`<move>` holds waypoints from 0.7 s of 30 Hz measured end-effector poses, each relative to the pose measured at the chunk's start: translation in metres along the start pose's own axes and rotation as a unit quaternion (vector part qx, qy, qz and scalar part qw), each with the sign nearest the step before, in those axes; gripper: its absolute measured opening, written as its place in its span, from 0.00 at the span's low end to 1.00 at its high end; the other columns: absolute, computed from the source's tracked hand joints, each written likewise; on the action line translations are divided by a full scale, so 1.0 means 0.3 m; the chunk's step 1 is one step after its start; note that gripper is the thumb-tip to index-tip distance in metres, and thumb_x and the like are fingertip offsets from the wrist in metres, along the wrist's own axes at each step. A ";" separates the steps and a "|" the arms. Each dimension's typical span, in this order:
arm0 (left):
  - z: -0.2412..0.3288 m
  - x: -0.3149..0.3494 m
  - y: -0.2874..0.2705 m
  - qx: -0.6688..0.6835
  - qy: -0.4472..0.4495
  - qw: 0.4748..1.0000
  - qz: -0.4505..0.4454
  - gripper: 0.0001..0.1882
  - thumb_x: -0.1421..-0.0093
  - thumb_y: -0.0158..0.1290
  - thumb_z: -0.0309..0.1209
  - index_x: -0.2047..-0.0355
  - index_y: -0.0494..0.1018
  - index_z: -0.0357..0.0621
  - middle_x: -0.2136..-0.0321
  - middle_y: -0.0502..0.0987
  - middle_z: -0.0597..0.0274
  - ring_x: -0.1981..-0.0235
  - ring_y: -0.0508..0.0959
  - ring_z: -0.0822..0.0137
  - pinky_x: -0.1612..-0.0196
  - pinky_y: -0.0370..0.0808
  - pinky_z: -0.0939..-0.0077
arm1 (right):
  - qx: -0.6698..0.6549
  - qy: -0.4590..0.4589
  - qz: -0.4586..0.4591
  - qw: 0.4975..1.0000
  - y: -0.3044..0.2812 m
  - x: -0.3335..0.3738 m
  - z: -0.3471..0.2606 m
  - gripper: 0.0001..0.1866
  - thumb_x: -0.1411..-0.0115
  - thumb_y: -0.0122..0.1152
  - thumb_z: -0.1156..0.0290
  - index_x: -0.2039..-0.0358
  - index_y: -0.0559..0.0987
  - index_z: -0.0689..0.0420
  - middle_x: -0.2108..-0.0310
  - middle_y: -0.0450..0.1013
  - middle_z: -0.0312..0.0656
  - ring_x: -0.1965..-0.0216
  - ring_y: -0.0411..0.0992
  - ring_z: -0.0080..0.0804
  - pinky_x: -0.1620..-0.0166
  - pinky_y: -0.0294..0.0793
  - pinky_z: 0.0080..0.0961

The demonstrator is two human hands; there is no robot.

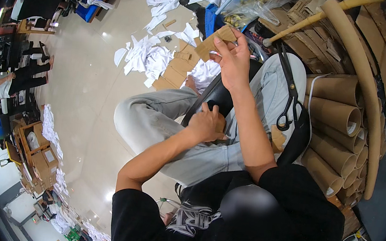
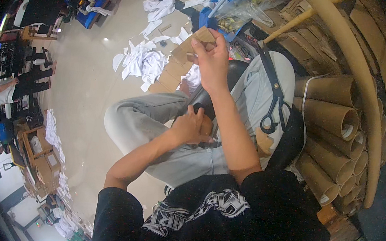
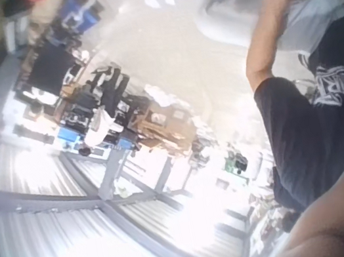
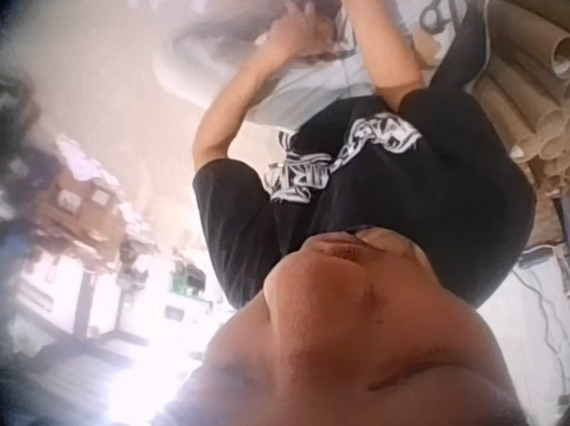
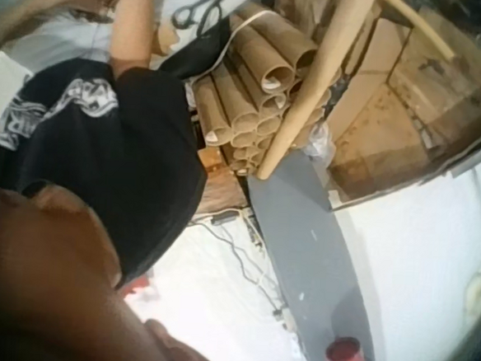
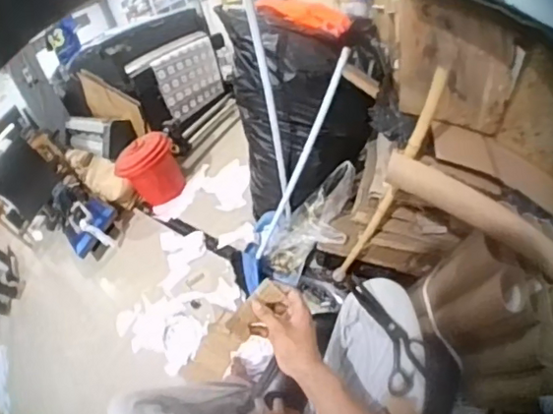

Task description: The person sits on the floor and uses scissors to cut a small piece of cardboard, then applies tape to form a circular end cap. The person places the cap onto a cardboard tube and repeats the process with additional tubes.

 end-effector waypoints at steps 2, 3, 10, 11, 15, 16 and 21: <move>-0.002 -0.029 0.029 0.002 0.003 1.000 -0.031 0.62 0.59 0.71 0.61 0.39 0.56 0.26 0.44 0.64 0.21 0.55 0.83 0.38 0.54 0.83 0.59 | 0.007 0.004 0.007 1.000 0.020 0.010 -0.011 0.25 0.34 0.63 0.76 0.41 0.63 0.60 0.52 0.74 0.47 0.57 0.79 0.33 0.65 0.87 0.31; -0.014 -0.031 0.033 0.011 0.006 1.000 -0.022 0.62 0.59 0.71 0.61 0.39 0.57 0.25 0.44 0.64 0.19 0.55 0.82 0.37 0.52 0.82 0.58 | 0.010 0.007 0.008 1.000 0.032 0.018 -0.012 0.25 0.34 0.63 0.75 0.41 0.63 0.61 0.52 0.74 0.48 0.57 0.79 0.33 0.67 0.88 0.31; -0.217 -0.007 -0.296 0.383 -0.005 0.911 0.155 0.50 0.56 0.70 0.62 0.50 0.72 0.25 0.60 0.78 0.39 0.58 0.82 0.48 0.53 0.78 0.62 | 0.090 -0.120 0.017 0.989 0.036 0.012 -0.118 0.23 0.32 0.61 0.74 0.41 0.63 0.62 0.52 0.76 0.50 0.58 0.80 0.33 0.67 0.88 0.28; -0.242 0.024 -0.370 0.452 0.001 0.867 0.209 0.46 0.53 0.70 0.61 0.53 0.75 0.27 0.65 0.82 0.49 0.61 0.82 0.54 0.54 0.78 0.66 | 0.134 -0.166 0.027 0.977 0.028 0.016 -0.139 0.18 0.31 0.59 0.75 0.44 0.68 0.63 0.53 0.77 0.49 0.58 0.79 0.31 0.61 0.85 0.26; -0.367 0.097 -0.476 0.614 0.016 0.707 0.351 0.31 0.42 0.67 0.48 0.53 0.74 0.30 0.65 0.79 0.58 0.66 0.80 0.70 0.61 0.77 0.76 | 0.304 -0.320 -0.050 0.896 0.090 0.053 -0.159 0.10 0.30 0.57 0.76 0.51 0.73 0.65 0.52 0.78 0.49 0.53 0.78 0.31 0.49 0.78 0.28; -0.362 0.097 -0.481 0.603 0.036 0.708 0.366 0.30 0.41 0.67 0.46 0.52 0.74 0.31 0.65 0.79 0.59 0.65 0.80 0.70 0.62 0.77 0.75 | 0.303 -0.320 -0.081 0.894 0.120 0.072 -0.166 0.12 0.36 0.59 0.81 0.52 0.76 0.60 0.50 0.79 0.46 0.48 0.78 0.40 0.46 0.76 0.33; -0.278 0.097 -0.478 0.577 0.110 0.697 0.410 0.31 0.39 0.67 0.43 0.47 0.67 0.35 0.60 0.76 0.58 0.59 0.77 0.70 0.55 0.76 0.75 | 0.335 -0.314 -0.184 0.869 0.198 0.111 -0.110 0.14 0.39 0.58 0.83 0.53 0.75 0.59 0.48 0.76 0.49 0.45 0.75 0.48 0.43 0.75 0.39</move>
Point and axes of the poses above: each hand's wrist, its own x-axis away from the middle knuckle, its own y-axis out of the palm, z = x × y, the point moved 5 cm from there along -x, towards the middle knuckle
